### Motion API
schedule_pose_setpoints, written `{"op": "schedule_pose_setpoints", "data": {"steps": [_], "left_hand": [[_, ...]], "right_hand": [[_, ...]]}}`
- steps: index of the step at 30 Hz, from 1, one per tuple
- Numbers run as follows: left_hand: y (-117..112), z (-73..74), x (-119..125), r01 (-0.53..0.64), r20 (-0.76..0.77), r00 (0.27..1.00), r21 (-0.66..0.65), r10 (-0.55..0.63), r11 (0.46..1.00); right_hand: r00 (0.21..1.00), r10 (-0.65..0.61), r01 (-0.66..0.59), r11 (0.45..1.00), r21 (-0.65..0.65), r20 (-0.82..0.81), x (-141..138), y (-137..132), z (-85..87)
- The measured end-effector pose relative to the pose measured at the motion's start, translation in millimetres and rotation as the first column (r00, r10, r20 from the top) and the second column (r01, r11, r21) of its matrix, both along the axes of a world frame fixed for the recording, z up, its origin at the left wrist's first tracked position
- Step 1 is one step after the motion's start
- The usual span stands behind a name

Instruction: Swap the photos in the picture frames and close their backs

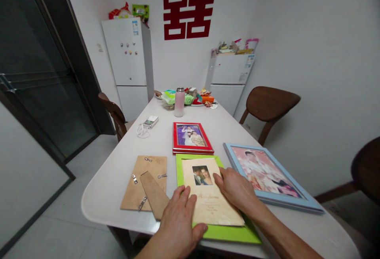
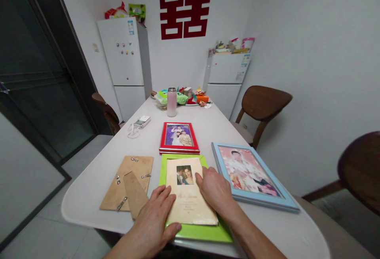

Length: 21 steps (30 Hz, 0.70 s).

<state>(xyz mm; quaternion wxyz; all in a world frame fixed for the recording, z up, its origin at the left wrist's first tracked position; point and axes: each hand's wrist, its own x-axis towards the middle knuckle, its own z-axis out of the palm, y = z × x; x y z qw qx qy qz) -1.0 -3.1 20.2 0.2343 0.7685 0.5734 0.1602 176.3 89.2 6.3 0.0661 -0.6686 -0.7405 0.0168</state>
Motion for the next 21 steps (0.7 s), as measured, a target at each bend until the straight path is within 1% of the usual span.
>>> {"op": "schedule_pose_setpoints", "data": {"steps": [7, 10, 12, 13, 14, 15, 17, 18, 19, 21], "left_hand": [[-2, 3.5, 4, -0.001, 0.007, 1.000, 0.000, 0.001, 1.000], [-3, 3.6, -4, 0.019, 0.022, 1.000, -0.007, -0.019, 1.000], [-5, 3.0, -22, 0.024, 0.027, 0.999, -0.003, -0.024, 1.000], [-5, 2.1, -34, 0.006, 0.015, 1.000, 0.009, -0.007, 1.000], [-6, 0.7, -49, -0.027, -0.007, 1.000, 0.024, 0.028, 0.999], [-7, -1.3, -64, -0.086, -0.040, 0.995, 0.047, 0.088, 0.995], [-9, -7.3, -92, -0.217, -0.120, 0.967, 0.058, 0.223, 0.974], [-10, -11.2, -103, -0.271, -0.148, 0.949, 0.058, 0.277, 0.961], [-11, -15.4, -111, -0.310, -0.160, 0.935, 0.071, 0.318, 0.948], [-13, -24.0, -120, -0.335, -0.161, 0.923, 0.107, 0.349, 0.936]], "right_hand": [[0.998, -0.001, -0.002, 0.999, 0.039, 0.062, -3, 0, -6.4], [0.999, -0.002, 0.001, 1.000, 0.029, 0.034, -2, 0, -4.7], [0.999, 0.013, -0.011, 0.999, 0.035, -0.036, -5, -3, 1.0], [0.995, 0.047, -0.043, 0.998, 0.047, -0.092, -10, -5, 5.0], [0.983, 0.098, -0.090, 0.994, 0.059, -0.157, -16, -8, 9.3], [0.961, 0.165, -0.152, 0.986, 0.071, -0.224, -25, -13, 13.5], [0.894, 0.303, -0.294, 0.953, 0.079, -0.329, -50, -25, 20.2], [0.865, 0.359, -0.354, 0.932, 0.081, -0.351, -65, -31, 21.8], [0.844, 0.408, -0.407, 0.910, 0.078, -0.349, -80, -38, 21.9], [0.810, 0.482, -0.485, 0.871, 0.080, -0.333, -109, -48, 17.7]]}}
